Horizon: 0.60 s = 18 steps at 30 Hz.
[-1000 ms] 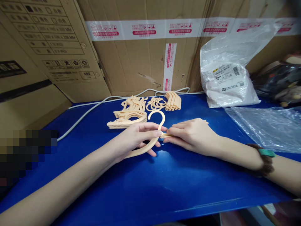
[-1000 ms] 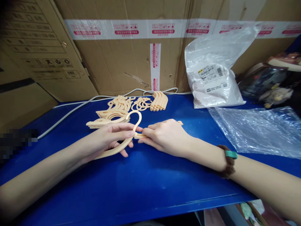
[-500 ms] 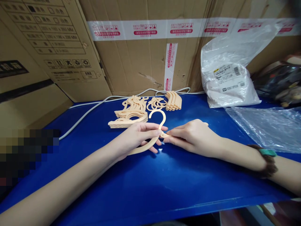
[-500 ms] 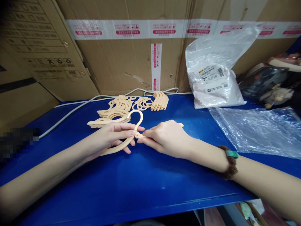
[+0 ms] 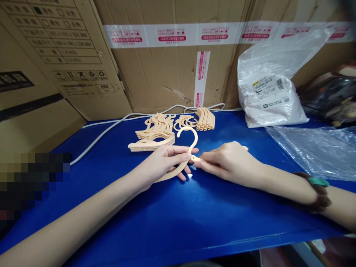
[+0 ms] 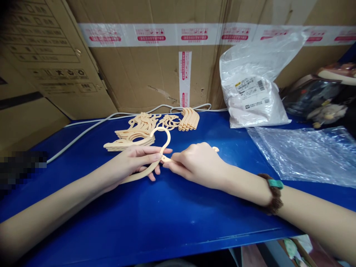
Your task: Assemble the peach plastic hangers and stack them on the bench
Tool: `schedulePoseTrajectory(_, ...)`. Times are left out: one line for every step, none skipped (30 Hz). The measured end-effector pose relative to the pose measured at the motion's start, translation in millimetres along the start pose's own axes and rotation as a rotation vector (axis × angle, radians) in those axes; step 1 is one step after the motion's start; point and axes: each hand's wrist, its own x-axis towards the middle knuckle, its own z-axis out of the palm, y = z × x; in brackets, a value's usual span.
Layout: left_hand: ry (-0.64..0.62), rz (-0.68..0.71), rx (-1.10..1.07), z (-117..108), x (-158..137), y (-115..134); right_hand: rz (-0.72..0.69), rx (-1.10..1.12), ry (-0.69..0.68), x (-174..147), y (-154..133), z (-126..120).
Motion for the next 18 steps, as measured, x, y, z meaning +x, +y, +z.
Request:
schedulePoseTrajectory(-0.003, -0.002, 0.005, -0.2, -0.1, -0.2, -0.007, -0.006, -0.001, -0.4, -0.1, 0.1)
schedulePoseTrajectory(-0.007, -0.007, 0.006, -0.2, -0.2, -0.2, -0.018, -0.011, -0.002, -0.9, -0.3, 0.2)
schedulePoseTrajectory(-0.01, -0.012, 0.003, 0.0, -0.4, 0.0, -0.029, -0.012, -0.002, -1.5, -0.5, 0.2)
schedulePoseTrajectory(-0.013, -0.018, -0.003, 0.2, -0.7, 0.3, -0.036, -0.011, -0.002, -2.1, -0.7, 0.2)
schedulePoseTrajectory(-0.017, -0.023, -0.008, 0.6, -0.8, 0.8, -0.042, -0.008, -0.002, -2.6, -0.9, 0.2)
schedulePoseTrajectory(-0.022, -0.029, -0.01, 1.0, -0.9, 1.3, -0.044, -0.006, -0.002, -3.0, -1.0, 0.2)
schedulePoseTrajectory(-0.027, -0.035, -0.009, 1.4, -0.9, 1.7, -0.046, -0.005, 0.0, -3.2, -1.0, 0.2)
schedulePoseTrajectory(-0.031, -0.038, -0.006, 1.6, -0.8, 2.1, -0.051, -0.005, 0.003, -3.3, -0.8, 0.3)
schedulePoseTrajectory(-0.036, -0.041, -0.003, 1.7, -0.7, 2.4, -0.059, -0.007, 0.008, -3.3, -0.6, 0.5)
schedulePoseTrajectory(-0.042, -0.044, 0.001, 1.5, -0.5, 2.6, -0.071, -0.008, 0.011, -3.2, -0.3, 0.8)
schedulePoseTrajectory(-0.048, -0.048, 0.006, 1.1, -0.3, 2.5, -0.083, -0.008, 0.015, -3.1, 0.1, 1.1)
schedulePoseTrajectory(-0.054, -0.051, 0.012, 0.4, -0.2, 2.3, -0.096, -0.007, 0.019, -3.1, 0.6, 1.5)
schedulePoseTrajectory(-0.063, -0.053, 0.016, -0.5, 0.0, 1.9, -0.108, -0.004, 0.025, -3.2, 1.1, 1.8)
schedulePoseTrajectory(-0.072, -0.051, 0.018, -1.5, 0.2, 1.3, -0.117, -0.001, 0.031, -3.4, 1.7, 2.2)
schedulePoseTrajectory(-0.079, -0.047, 0.019, -2.5, 0.5, 0.6, -0.126, 0.001, 0.038, -3.6, 2.2, 2.6)
schedulePoseTrajectory(-0.088, -0.042, 0.018, -3.6, 0.8, -0.3, -0.132, 0.002, 0.046, -3.8, 2.6, 2.9)
schedulePoseTrajectory(-0.1, -0.037, 0.015, -4.4, 1.1, -1.2, -0.139, 0.0, 0.053, -4.1, 2.9, 3.2)
schedulePoseTrajectory(-0.113, -0.035, 0.01, -5.1, 1.5, -2.0, -0.147, -0.004, 0.06, -4.4, 3.1, 3.3)
